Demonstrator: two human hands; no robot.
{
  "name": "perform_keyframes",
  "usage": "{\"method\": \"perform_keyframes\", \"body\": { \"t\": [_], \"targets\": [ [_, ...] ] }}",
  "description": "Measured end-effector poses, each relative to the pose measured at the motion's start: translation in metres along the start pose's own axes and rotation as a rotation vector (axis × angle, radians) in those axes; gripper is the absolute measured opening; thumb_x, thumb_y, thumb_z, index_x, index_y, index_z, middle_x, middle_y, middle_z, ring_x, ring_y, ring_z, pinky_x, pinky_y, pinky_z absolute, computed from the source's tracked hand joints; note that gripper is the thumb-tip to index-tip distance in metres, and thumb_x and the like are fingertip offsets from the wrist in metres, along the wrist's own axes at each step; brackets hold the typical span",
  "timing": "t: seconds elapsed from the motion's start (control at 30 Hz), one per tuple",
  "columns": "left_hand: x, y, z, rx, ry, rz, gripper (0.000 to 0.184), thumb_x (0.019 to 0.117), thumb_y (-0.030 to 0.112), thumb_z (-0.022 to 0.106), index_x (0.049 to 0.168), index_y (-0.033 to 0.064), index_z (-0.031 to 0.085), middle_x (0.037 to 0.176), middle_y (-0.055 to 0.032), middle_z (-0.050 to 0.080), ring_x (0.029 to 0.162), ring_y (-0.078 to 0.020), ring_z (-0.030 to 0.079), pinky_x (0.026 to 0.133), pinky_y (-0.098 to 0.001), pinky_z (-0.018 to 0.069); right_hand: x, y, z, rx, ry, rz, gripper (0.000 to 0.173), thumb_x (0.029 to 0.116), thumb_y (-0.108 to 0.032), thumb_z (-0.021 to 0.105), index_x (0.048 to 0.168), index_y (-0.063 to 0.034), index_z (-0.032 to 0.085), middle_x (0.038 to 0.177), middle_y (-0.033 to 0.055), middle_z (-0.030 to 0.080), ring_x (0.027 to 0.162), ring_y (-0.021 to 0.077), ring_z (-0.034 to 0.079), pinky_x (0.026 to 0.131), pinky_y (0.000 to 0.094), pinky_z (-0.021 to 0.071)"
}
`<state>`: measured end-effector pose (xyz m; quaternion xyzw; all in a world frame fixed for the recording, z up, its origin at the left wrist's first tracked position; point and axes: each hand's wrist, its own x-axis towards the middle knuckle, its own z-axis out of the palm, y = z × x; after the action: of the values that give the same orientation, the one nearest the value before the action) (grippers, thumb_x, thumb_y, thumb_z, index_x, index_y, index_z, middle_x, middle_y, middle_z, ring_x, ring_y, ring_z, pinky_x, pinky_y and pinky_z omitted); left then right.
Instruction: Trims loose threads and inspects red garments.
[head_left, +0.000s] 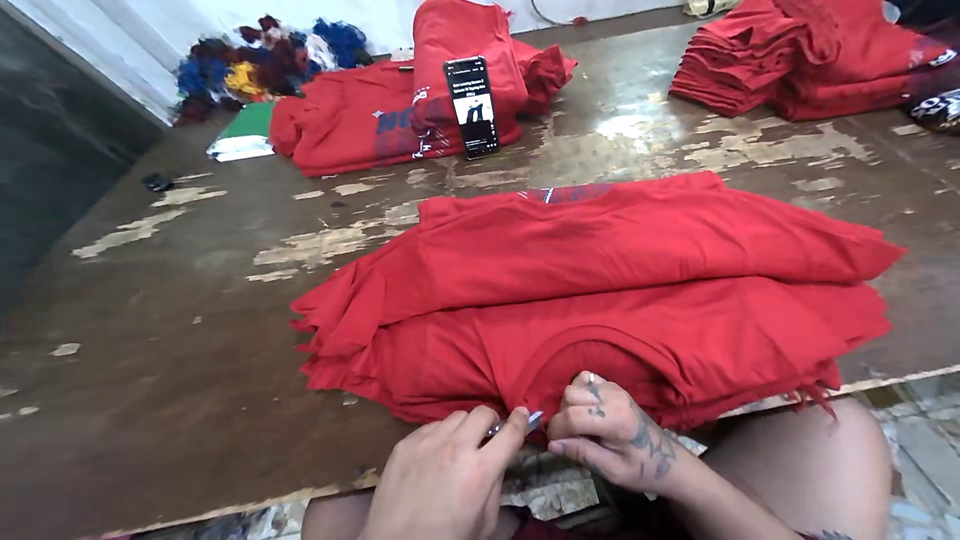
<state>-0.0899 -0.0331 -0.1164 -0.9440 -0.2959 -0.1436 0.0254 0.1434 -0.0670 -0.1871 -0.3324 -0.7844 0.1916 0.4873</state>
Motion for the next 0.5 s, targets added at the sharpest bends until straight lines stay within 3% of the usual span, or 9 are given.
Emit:
{"method": "perform_keyframes", "body": {
  "t": [0.07,0.13,0.2,0.23,0.3,0.37,0.43,0.5],
  "targets": [
    [-0.007,-0.002,0.000,0.002,0.000,-0.032,0.032,0.0908,0.016,0.054,0.112,0.0219,0.077,0.085,-0.0022,0.069,0.068,-0.0206,0.069,0.050,-0.0366,0.0527,-0.005,-0.002,-0.001,0.021,-0.026,-0.033,0.028,0.1040,-0.027,0.057,0.091,-0.0091,0.074,0.075,0.0044,0.064,0.077,0.0151,0.060,0.087,0.0347,0.0446],
    [-0.010,-0.007,-0.002,-0.069,0.033,-0.113,0.030,0.0980,0.022,0.051,0.117,0.0185,0.075,0.090,-0.0041,0.071,0.074,-0.0213,0.070,0.055,-0.0385,0.0552,-0.013,-0.007,-0.004,0.042,-0.078,-0.062,0.038,0.1056,-0.033,0.055,0.082,-0.0087,0.071,0.068,0.0026,0.063,0.072,0.0125,0.061,0.093,0.0355,0.0428],
    [-0.012,-0.015,-0.001,-0.178,0.109,-0.229,0.034,0.0998,0.030,0.053,0.126,0.0138,0.069,0.094,-0.0069,0.069,0.075,-0.0209,0.068,0.056,-0.0390,0.0542,-0.015,-0.013,-0.009,0.005,-0.116,-0.091,0.057,0.1063,-0.048,0.048,0.067,-0.0095,0.062,0.058,0.0018,0.056,0.063,0.0133,0.060,0.091,0.0358,0.0458],
    [-0.014,-0.021,0.003,-0.210,0.150,-0.277,0.039,0.0983,0.031,0.054,0.129,0.0114,0.066,0.094,-0.0080,0.069,0.072,-0.0207,0.067,0.056,-0.0393,0.0530,-0.012,-0.017,-0.011,-0.020,-0.103,-0.092,0.060,0.1048,-0.052,0.048,0.066,-0.0089,0.061,0.058,0.0028,0.055,0.063,0.0147,0.059,0.087,0.0348,0.0478],
    [-0.017,-0.030,0.016,-0.224,0.197,-0.339,0.040,0.0955,0.027,0.057,0.128,0.0055,0.068,0.097,-0.0110,0.074,0.073,-0.0233,0.069,0.058,-0.0444,0.0549,0.008,-0.024,-0.013,-0.146,-0.046,-0.064,0.053,0.1024,-0.054,0.052,0.084,-0.0064,0.068,0.071,0.0076,0.062,0.073,0.0207,0.064,0.075,0.0355,0.0531],
    [-0.017,-0.037,0.033,-0.229,0.262,-0.370,0.028,0.0962,0.018,0.055,0.112,0.0044,0.074,0.097,-0.0105,0.076,0.080,-0.0234,0.074,0.064,-0.0443,0.0589,0.032,-0.026,-0.008,-0.288,-0.081,0.005,0.037,0.0999,-0.039,0.061,0.116,-0.0077,0.072,0.094,0.0127,0.072,0.091,0.0290,0.071,0.081,0.0433,0.0572],
    [-0.019,-0.041,0.045,-0.327,0.401,-0.396,0.028,0.1027,0.018,0.049,0.099,0.0013,0.071,0.087,-0.0091,0.073,0.077,-0.0126,0.069,0.068,-0.0287,0.0560,0.042,-0.009,0.009,-0.362,-0.063,-0.009,0.033,0.0972,-0.017,0.059,0.128,-0.0137,0.070,0.085,0.0097,0.070,0.080,0.0290,0.068,0.072,0.0438,0.0531],
    [-0.020,-0.044,0.052,-0.477,0.519,-0.422,0.037,0.1081,0.027,0.047,0.093,-0.0015,0.066,0.079,-0.0060,0.066,0.073,-0.0023,0.061,0.068,-0.0168,0.0500,0.044,0.003,0.014,-0.340,-0.067,-0.048,0.036,0.0971,-0.010,0.055,0.127,-0.0204,0.072,0.077,0.0082,0.067,0.072,0.0280,0.064,0.066,0.0437,0.0496]
  ]
}}
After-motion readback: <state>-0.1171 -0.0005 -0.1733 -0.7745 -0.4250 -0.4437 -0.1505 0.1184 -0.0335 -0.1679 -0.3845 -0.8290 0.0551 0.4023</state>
